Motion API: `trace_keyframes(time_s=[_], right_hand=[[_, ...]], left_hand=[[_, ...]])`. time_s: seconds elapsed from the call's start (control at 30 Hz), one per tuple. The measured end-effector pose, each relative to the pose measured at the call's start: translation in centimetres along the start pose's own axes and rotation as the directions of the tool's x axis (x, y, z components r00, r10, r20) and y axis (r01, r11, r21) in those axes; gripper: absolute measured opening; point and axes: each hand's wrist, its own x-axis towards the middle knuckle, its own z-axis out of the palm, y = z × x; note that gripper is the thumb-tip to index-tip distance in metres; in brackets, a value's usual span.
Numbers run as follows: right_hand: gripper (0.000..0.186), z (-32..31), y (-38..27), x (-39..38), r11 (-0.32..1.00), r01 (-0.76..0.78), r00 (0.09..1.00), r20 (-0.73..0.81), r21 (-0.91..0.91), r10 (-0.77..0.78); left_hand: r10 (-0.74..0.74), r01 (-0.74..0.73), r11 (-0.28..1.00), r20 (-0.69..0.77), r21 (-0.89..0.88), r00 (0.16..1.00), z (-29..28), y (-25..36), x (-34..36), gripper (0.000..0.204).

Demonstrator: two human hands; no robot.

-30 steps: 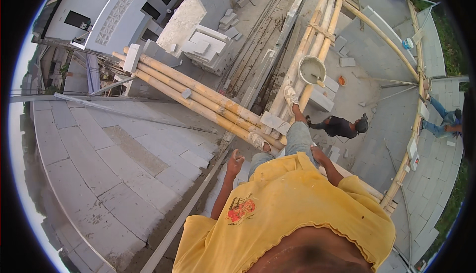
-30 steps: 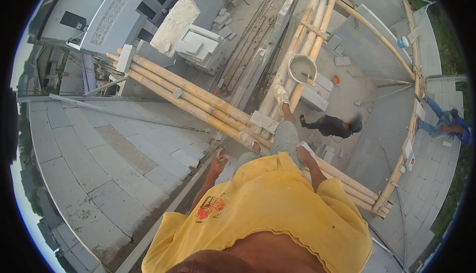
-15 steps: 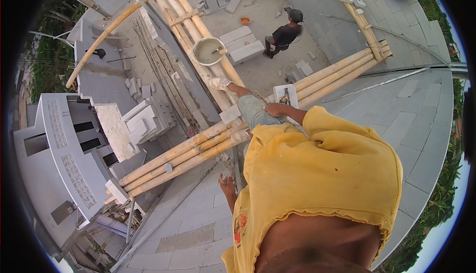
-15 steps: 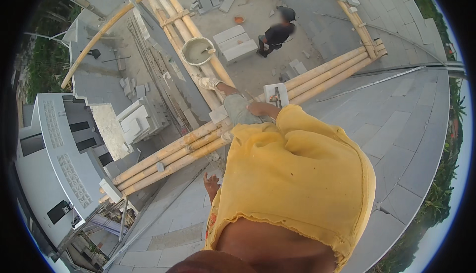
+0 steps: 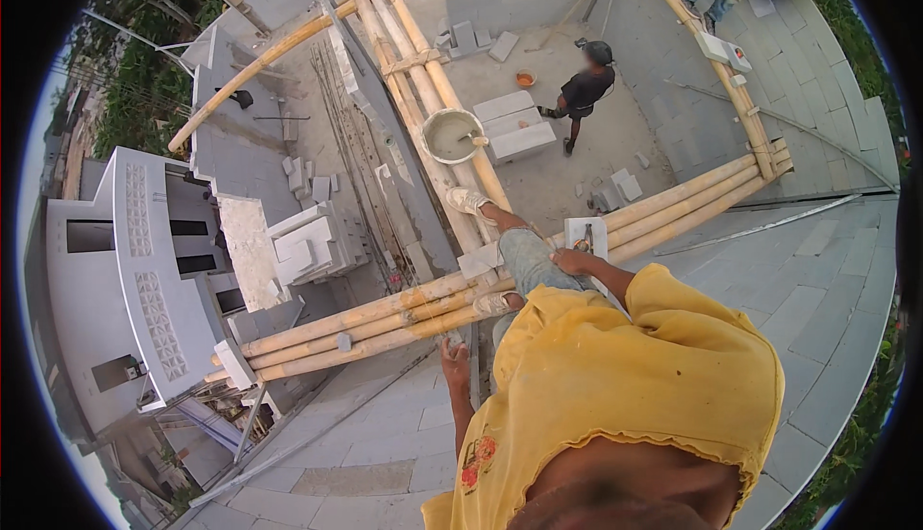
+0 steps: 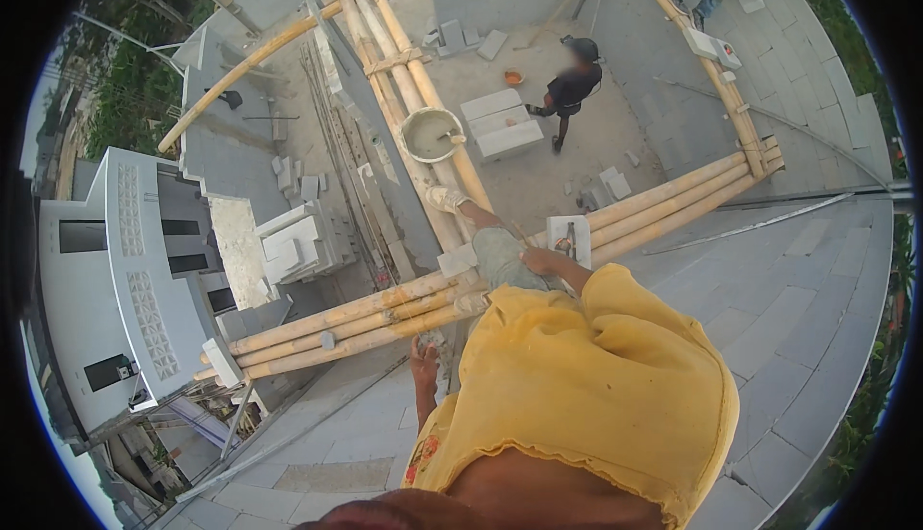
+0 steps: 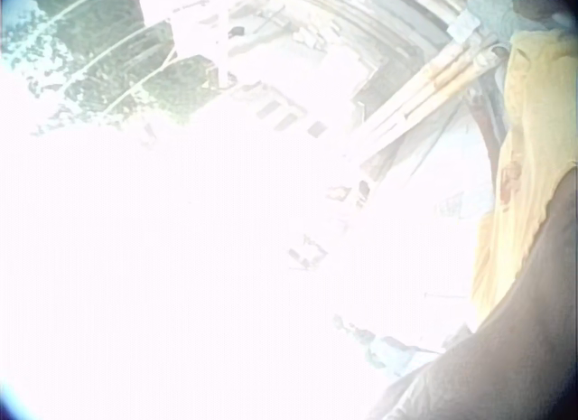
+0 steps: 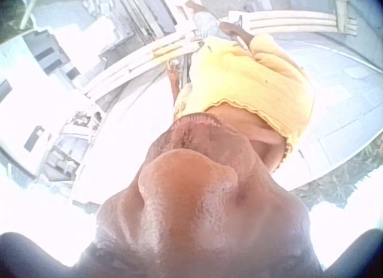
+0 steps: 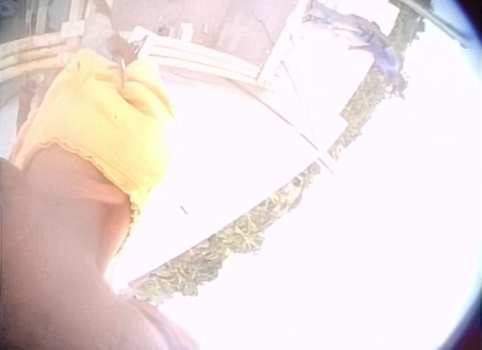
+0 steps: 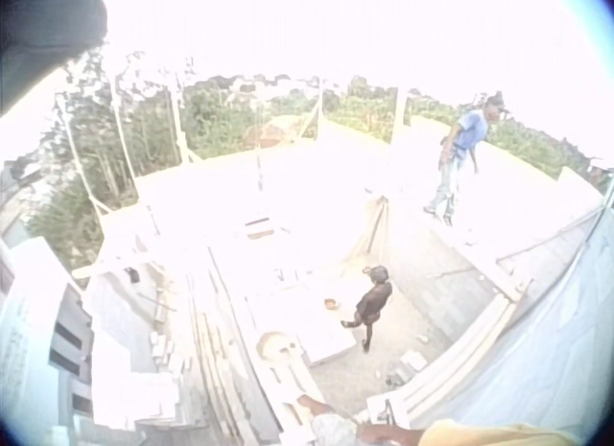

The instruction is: Installing and securing metal trim or support bars onto the wall of a construction site.

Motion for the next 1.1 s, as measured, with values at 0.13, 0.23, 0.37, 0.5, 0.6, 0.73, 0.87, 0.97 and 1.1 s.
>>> trace_keyframes(time_s=[0.13,0.23,0.37,0.5,0.6,0.73,0.87,0.97,1.1], right_hand=[[0.060,0.2,0.5,0.6,1.000,0.020,0.998,-0.055,0.004,-0.020],[0.056,0.5,0.5,1.1,1.000,-0.023,0.990,-0.141,0.010,0.025],[0.054,0.0,-0.2,1.0,0.995,-0.093,0.990,-0.114,-0.039,0.088],[0.055,-1.3,-1.7,-0.4,0.998,-0.008,0.992,-0.123,-0.060,0.001],[0.078,-1.7,-3.6,-1.5,0.990,-0.078,0.993,-0.076,0.119,0.087],[0.105,-0.6,-6.1,-1.5,0.985,-0.145,0.981,0.115,-0.097,0.156],[0.104,-0.1,-6.6,-0.3,0.980,-0.134,0.987,0.065,-0.146,0.145],[0.103,0.1,-5.9,0.5,0.987,-0.157,0.984,0.084,-0.042,0.160],[0.099,0.3,-5.0,1.2,0.991,-0.131,0.989,0.071,-0.038,0.133]], left_hand=[[0.024,-0.024,1.000,0.026,-0.001,0.999,1.1,-1.1,-0.1,0.063],[0.017,-0.020,0.999,0.073,0.040,0.997,0.8,-1.4,-0.3,0.063],[-0.005,0.005,1.000,0.013,0.012,1.000,-0.3,-0.5,-0.9,0.064],[-0.013,0.015,0.998,-0.024,0.068,1.000,-1.4,0.3,-1.0,0.066],[-0.037,0.040,0.996,-0.037,0.080,0.999,-1.6,0.2,-0.7,0.066],[0.032,-0.032,0.999,-0.007,0.039,0.999,-1.2,-0.8,-0.4,0.065],[0.020,-0.020,0.998,0.007,0.059,1.000,-0.9,-1.2,-0.4,0.064],[0.016,-0.017,0.999,0.015,0.045,1.000,-1.0,-1.2,-0.5,0.065],[-0.035,0.035,0.998,0.012,0.058,0.999,-1.6,-0.9,-0.4,0.065]])
